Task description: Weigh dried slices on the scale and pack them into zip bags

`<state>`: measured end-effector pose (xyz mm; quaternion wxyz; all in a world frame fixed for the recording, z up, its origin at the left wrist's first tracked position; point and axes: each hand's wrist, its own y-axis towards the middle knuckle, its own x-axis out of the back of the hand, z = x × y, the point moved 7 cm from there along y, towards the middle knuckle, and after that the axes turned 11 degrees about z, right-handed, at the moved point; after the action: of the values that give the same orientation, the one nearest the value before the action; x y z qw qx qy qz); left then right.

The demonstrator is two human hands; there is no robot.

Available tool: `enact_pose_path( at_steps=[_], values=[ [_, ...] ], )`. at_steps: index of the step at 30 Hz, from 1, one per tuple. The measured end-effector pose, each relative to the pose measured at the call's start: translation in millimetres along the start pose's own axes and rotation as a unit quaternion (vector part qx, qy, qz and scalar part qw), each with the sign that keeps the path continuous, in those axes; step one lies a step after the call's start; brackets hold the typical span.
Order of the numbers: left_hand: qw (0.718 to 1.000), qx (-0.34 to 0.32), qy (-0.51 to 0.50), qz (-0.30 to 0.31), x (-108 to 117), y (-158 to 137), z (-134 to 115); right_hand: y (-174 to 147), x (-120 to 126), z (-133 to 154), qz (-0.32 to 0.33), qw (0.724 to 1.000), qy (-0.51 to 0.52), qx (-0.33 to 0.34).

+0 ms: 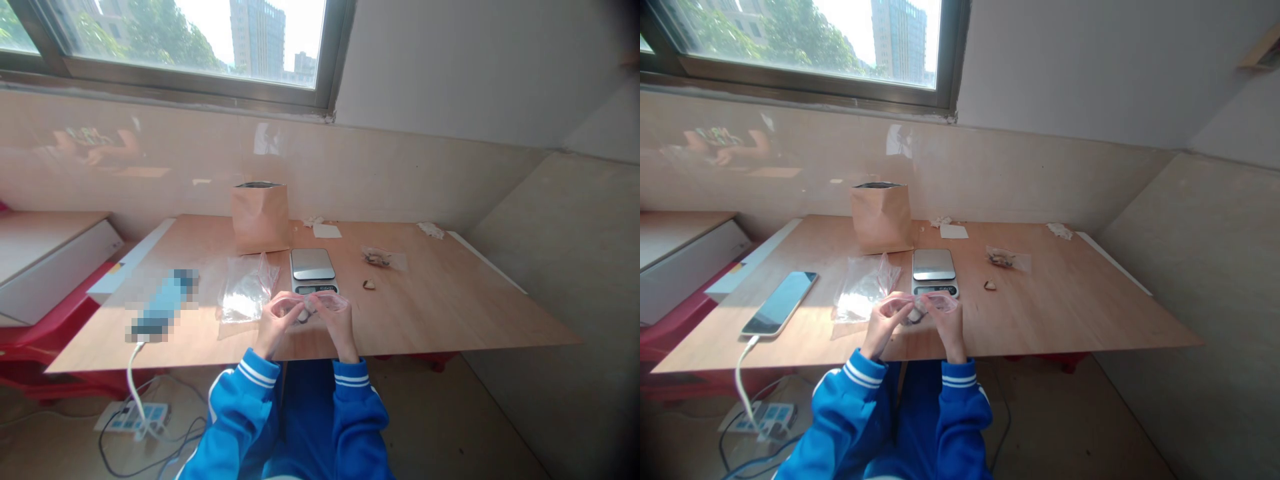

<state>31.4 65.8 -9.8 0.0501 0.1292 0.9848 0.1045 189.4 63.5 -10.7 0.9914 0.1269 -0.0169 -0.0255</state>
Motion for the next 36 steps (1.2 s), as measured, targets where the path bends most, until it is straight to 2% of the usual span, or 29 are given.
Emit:
enact_pose_path(
  at_steps=[5,11,18,23,29,34,36],
  values=[
    [0.999,-0.016,0.008,-0.049,3.8,-0.7,-0.1,-1.7,-13.2,13.2,0.060,0.997,0.038,0.019],
    [0.991,-0.055,0.042,-0.111,5.9,-7.5,-3.9,-0.5,-18.6,13.8,0.006,0.999,0.040,0.029],
    [0.985,-0.041,0.027,-0.166,9.6,-11.3,-4.2,-4.2,-24.8,9.8,-0.032,0.999,0.032,0.006],
    [0.988,-0.022,0.012,-0.151,14.1,-9.6,-9.1,-10.3,-21.7,7.5,-0.046,0.996,0.070,-0.013],
    [0.993,0.015,0.004,-0.121,18.6,-3.4,-6.7,-5.3,-20.8,1.8,0.011,0.997,0.074,0.000],
    [0.990,0.006,0.033,-0.137,19.1,4.3,-5.1,-1.0,-18.9,-2.4,-0.064,0.996,0.059,0.010],
    [0.988,0.007,0.028,-0.151,21.8,6.5,-3.5,1.4,-22.9,-2.2,-0.062,0.996,0.063,0.010]
  ],
)
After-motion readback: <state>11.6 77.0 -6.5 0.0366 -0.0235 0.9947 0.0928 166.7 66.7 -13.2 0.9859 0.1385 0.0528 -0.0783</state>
